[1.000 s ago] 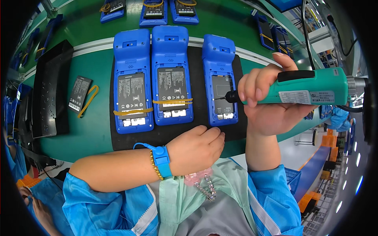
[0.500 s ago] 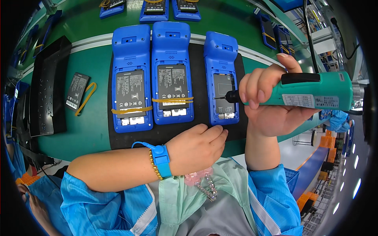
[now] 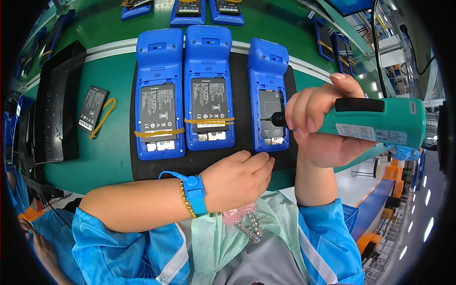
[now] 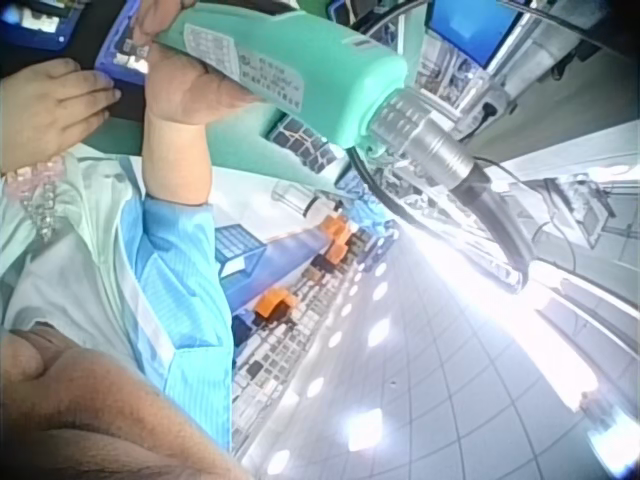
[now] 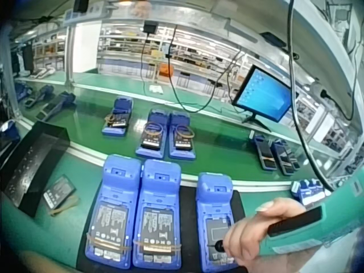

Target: The person assembles hand-held electronic devices by inserting internal components and battery packs into a device case, then securing the case with screws using an electric screwdriver.

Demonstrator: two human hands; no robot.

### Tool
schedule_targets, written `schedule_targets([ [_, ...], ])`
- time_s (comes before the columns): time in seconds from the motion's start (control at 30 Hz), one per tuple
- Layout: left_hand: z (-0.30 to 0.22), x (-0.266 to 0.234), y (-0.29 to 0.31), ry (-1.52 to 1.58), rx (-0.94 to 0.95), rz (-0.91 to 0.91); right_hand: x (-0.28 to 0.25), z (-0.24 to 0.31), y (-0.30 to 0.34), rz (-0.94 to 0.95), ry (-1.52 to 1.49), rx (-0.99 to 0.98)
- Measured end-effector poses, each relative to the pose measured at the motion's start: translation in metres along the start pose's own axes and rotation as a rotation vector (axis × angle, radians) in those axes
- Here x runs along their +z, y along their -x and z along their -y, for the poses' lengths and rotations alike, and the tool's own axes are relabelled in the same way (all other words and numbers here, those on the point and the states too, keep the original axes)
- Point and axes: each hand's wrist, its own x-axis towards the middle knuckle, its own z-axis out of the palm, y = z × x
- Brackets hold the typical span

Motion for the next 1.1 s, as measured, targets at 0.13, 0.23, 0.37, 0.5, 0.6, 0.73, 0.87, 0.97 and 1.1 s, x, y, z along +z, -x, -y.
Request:
schedule_targets([
  [0.13,0.0,-0.001,0.0,0.0,0.005,-0.002,-0.001,0.001,0.0,0.007,-0.009,0.013],
  [0.23,0.0,-0.002,-0.001,-0.003,0.003,0.008,-0.002,0.002,-0.005,0.061,0.045,0.024],
  [0.37,0.001,0.001,0.0,-0.02,0.013,-0.037,-0.002,0.003,-0.007,0.088,0.114,0.051],
  [0.5,0.002,0.001,0.0,-0.026,0.029,-0.077,-0.001,-0.001,-0.003,-0.029,-0.048,0.022],
  [0.6,0.002,0.002,0.0,-0.025,0.023,-0.091,-0.002,0.0,-0.005,0.0,-0.036,-0.008],
  [0.73,0.001,0.002,0.0,-0.028,0.024,-0.093,0.003,0.007,-0.01,0.027,0.048,0.027],
  [0.87,0.002,0.002,0.0,-0.017,0.014,-0.051,0.013,0.012,-0.011,-0.023,0.121,0.097],
  [0.97,0.002,0.003,0.0,-0.029,0.021,-0.104,0.008,0.011,-0.011,0.022,0.087,0.097],
  [1.1,0.003,0.003,0.0,-0.027,0.021,-0.108,0.008,0.01,-0.011,0.019,0.124,0.074],
])
